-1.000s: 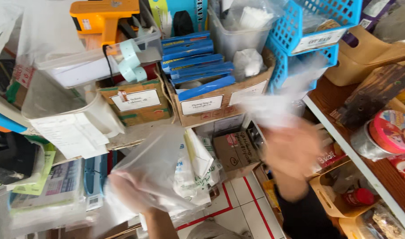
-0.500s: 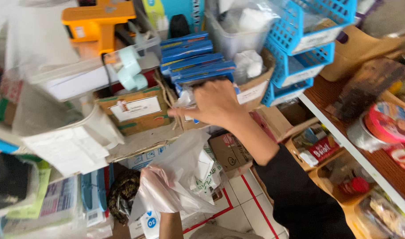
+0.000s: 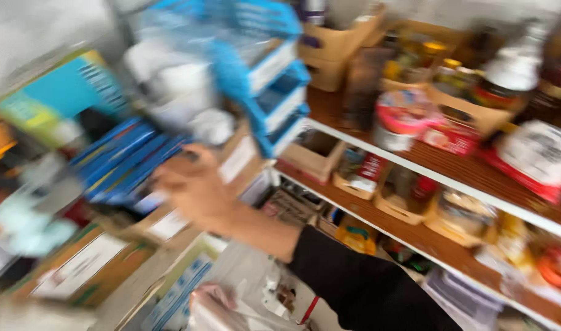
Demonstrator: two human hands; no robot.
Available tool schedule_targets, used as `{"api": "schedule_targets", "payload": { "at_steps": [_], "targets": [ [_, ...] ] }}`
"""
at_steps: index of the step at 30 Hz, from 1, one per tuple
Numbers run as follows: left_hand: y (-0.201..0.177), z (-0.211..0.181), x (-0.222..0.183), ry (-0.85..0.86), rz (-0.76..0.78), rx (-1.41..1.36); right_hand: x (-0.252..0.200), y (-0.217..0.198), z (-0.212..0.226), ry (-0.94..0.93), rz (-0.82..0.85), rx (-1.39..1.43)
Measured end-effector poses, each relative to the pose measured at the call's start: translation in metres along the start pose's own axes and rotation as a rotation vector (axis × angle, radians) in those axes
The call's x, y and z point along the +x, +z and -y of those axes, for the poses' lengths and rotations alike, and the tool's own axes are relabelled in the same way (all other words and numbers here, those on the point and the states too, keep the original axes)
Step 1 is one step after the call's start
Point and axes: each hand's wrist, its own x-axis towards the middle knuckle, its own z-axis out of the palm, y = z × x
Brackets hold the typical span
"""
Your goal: The person kneads a piece of dough by hand, adds chocolate chips and liquid flavoring to a larger batch of dough in a stand mixer, and then portions out a piece of dough using a scraper and a digital scale.
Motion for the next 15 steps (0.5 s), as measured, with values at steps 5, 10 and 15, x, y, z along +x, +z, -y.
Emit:
{"api": "schedule_targets", "payload": {
  "at_steps": [5, 10, 15],
  "targets": [
    [0.031, 0.005, -0.028, 0.182, 0.068, 0.204, 0.023, -0.058, 0.012, 0.083, 0.626, -0.092],
    [0.06, 0.006, -0.093, 0.442, 0.151, 0.333, -0.109, -0.184, 0.013, -0.092, 0.116, -0.164],
    [0.069, 0.038, -0.262, -0.002, 0.63, 0.086, -0.314, -0.377, 0.051, 0.503, 0.089, 0.15]
  ]
}}
